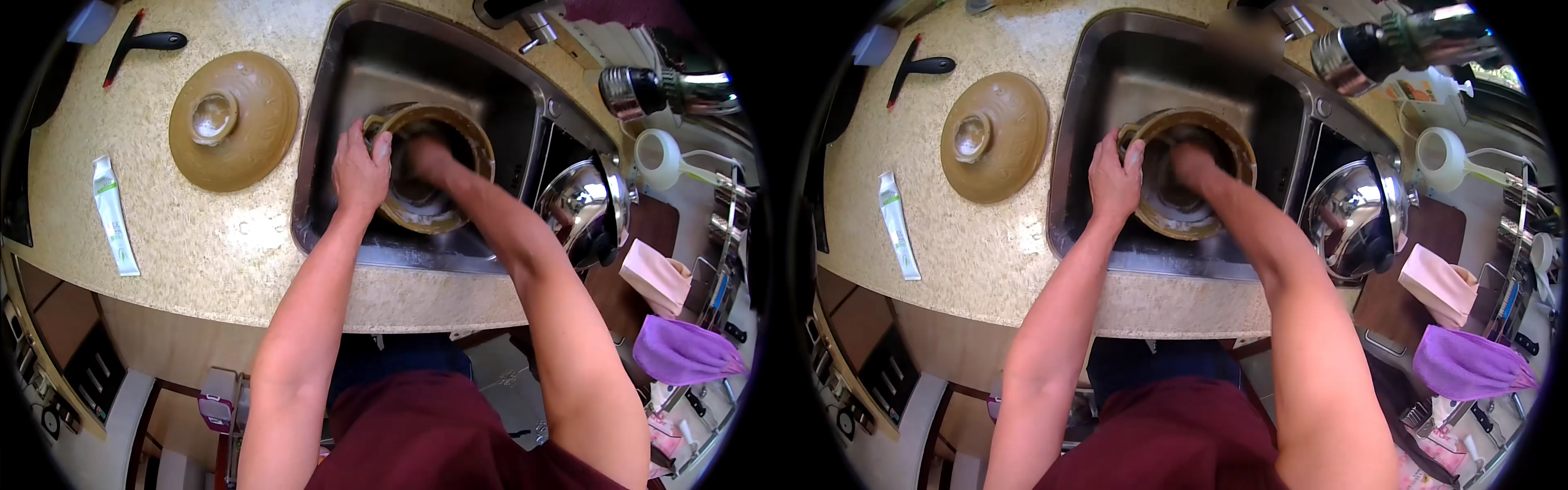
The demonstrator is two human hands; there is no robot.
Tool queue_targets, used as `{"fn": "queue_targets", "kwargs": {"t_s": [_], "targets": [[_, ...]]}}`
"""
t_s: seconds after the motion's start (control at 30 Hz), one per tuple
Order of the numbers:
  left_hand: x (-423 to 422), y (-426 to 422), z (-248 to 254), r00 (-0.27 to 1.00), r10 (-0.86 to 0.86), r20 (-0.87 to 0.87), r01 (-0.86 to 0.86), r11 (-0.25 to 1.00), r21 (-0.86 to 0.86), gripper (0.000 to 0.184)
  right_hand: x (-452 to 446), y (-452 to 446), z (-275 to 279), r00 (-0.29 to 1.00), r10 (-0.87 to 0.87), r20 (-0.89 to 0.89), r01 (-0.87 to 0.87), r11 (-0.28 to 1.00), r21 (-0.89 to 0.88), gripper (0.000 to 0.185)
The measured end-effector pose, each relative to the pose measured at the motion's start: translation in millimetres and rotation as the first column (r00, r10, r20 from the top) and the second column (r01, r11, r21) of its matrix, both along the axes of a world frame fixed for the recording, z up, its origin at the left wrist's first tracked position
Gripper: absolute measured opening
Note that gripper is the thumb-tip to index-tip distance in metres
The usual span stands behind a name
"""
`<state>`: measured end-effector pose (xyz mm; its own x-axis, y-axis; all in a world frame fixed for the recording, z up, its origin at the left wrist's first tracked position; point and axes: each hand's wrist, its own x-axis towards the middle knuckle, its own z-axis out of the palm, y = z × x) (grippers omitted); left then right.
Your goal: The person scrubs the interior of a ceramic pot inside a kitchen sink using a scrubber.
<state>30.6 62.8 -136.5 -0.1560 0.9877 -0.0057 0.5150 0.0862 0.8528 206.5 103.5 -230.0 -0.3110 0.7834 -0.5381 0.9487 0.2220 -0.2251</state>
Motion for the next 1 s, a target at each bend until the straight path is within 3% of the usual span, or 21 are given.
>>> {"fn": "queue_targets", "kwargs": {"t_s": [0.07, 0.1, 0.17, 0.2, 0.27, 0.33, 0.37, 0.4, 0.43, 0.57, 0.63, 0.7, 0.73, 0.77, 0.83, 0.87, 0.9, 0.93, 1.0], "targets": [[1, 0, 3, 1.0, 0.016, -0.008, -0.016, 1.0, -0.004, 0.051, -4, -37, -8, 0.994, 0.1, 0.05, -0.09, 0.98, -0.175, 0.026], [4, 1, 2, 0.999, 0.029, -0.026, -0.029, 0.999, -0.013, 0.052, 3, -25, -7, 0.993, 0.103, 0.058, -0.092, 0.981, -0.173, 0.026], [3, -3, 1, 1.0, 0.013, -0.01, -0.013, 0.999, -0.05, 0.053, 21, 8, -10, 0.947, 0.302, 0.113, -0.279, 0.943, -0.184, 0.026], [1, -1, 2, 1.0, 0.001, 0.005, -0.001, 0.998, -0.056, 0.054, 71, 19, -96, 0.945, -0.313, -0.093, 0.281, 0.925, -0.255, 0.025], [1, 0, -1, 1.0, 0.001, -0.003, -0.001, 1.0, -0.024, 0.054, 19, 9, 6, 0.987, 0.132, 0.087, -0.116, 0.978, -0.173, 0.027], [1, -1, -1, 1.0, 0.005, 0.008, -0.004, 0.999, -0.037, 0.055, 7, -37, -6, 0.942, 0.242, 0.231, -0.163, 0.935, -0.314, 0.034], [2, 2, 1, 1.0, 0.007, 0.012, -0.007, 1.0, -0.026, 0.055, -8, -36, 35, 0.972, 0.098, 0.215, -0.022, 0.944, -0.329, 0.037], [3, 4, 1, 1.0, 0.012, 0.003, -0.011, 0.999, -0.034, 0.055, 14, -40, -12, 0.991, -0.11, 0.073, 0.119, 0.982, -0.143, 0.039], [2, -2, -1, 1.0, 0.006, -0.009, -0.007, 0.998, -0.06, 0.055, 23, -38, -18, 0.991, -0.109, 0.071, 0.119, 0.981, -0.155, 0.039], [5, -2, -1, 1.0, -0.014, 0.019, 0.016, 0.997, -0.077, 0.056, 34, -21, -20, 0.919, 0.305, 0.252, -0.257, 0.944, -0.205, 0.035], [8, -1, 1, 1.0, -0.004, 0.008, 0.005, 0.996, -0.092, 0.055, 23, -26, -17, 0.864, 0.402, 0.302, -0.344, 0.911, -0.228, 0.034], [9, -1, 1, 1.0, 0.012, -0.005, -0.012, 0.995, -0.097, 0.054, -30, -53, -8, 0.991, -0.073, 0.11, 0.096, 0.971, -0.218, 0.035], [10, 2, 1, 1.0, 0.022, -0.002, -0.022, 0.996, -0.092, 0.054, -42, -55, -6, 0.949, -0.316, 0.009, 0.308, 0.919, -0.244, 0.037], [10, 3, 1, 1.0, 0.025, -0.004, -0.025, 0.998, -0.058, 0.053, -40, -51, -9, 0.951, -0.308, 0.009, 0.301, 0.921, -0.247, 0.037], [8, -3, -1, 1.0, 0.004, -0.018, -0.005, 0.999, -0.038, 0.052, -37, -47, -14, 0.857, -0.409, -0.313, 0.245, 0.858, -0.451, 0.039], [7, 0, 1, 1.0, -0.008, -0.004, 0.008, 1.0, -0.009, 0.05, -25, -38, 0, 0.996, -0.081, -0.044, 0.05, 0.873, -0.486, 0.038], [6, 0, 4, 1.0, -0.026, 0.011, 0.026, 1.0, 0.017, 0.049, -7, -32, 17, 0.937, 0.28, 0.207, -0.118, 0.814, -0.57, 0.038], [4, 2, 7, 1.0, -0.028, 0.012, 0.027, 0.999, 0.019, 0.049, 15, -26, 17, 0.891, 0.362, 0.273, -0.169, 0.824, -0.541, 0.037], [0, 4, 13, 0.987, -0.161, 0.0, 0.16, 0.983, -0.089, 0.045, 50, -2, -12, 0.96, 0.14, 0.243, -0.077, 0.965, -0.252, 0.033]]}}
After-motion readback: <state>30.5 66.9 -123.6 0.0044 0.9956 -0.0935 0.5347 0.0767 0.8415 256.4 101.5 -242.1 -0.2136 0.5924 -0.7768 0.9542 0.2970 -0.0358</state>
